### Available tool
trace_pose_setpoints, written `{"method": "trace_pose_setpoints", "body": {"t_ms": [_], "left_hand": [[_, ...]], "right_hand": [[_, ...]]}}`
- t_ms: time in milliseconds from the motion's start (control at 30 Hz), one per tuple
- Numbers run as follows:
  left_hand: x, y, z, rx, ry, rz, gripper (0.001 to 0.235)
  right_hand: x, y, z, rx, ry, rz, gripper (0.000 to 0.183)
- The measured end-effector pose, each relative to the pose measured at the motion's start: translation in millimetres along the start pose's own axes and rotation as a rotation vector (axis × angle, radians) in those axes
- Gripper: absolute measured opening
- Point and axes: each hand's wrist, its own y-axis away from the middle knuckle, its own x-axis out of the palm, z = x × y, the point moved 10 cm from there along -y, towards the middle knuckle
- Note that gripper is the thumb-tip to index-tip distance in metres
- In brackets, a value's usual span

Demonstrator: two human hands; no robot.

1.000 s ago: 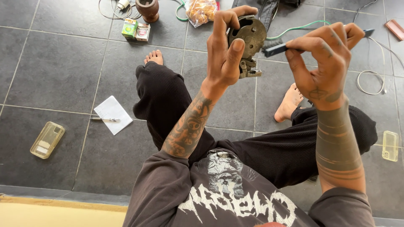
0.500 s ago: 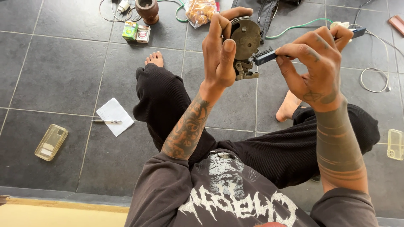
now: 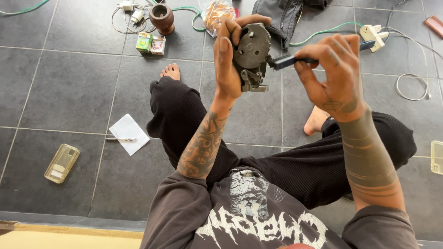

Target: The person sits on the floor and cleans a mechanical part using a small brush. They hold the part in one hand and scrub its surfaces with the brush in the other, rotating the object to access different areas.

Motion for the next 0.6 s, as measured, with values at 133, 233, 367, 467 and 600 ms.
{"method": "trace_pose_setpoints", "body": {"t_ms": [133,233,367,467,600], "left_hand": [[12.6,0.9,-0.9,-0.039,0.024,0.083,0.050],[19.2,2.4,3.5,-0.067,0.099,0.155,0.054],[36.1,7.8,-4.0,-0.090,0.255,0.260,0.054],[39.7,11.2,-8.5,-0.138,0.229,0.263,0.057],[36.7,9.5,-1.4,-0.157,0.287,0.302,0.056]], "right_hand": [[1.7,3.3,-19.2,0.122,-0.052,0.051,0.004],[5.9,2.4,-8.7,0.142,-0.199,0.104,0.008],[1.5,6.6,-17.0,0.133,-0.230,0.066,0.006],[-2.7,4.4,-7.1,0.068,-0.259,0.061,0.007],[0.9,4.4,1.6,0.078,-0.347,0.103,0.011]]}}
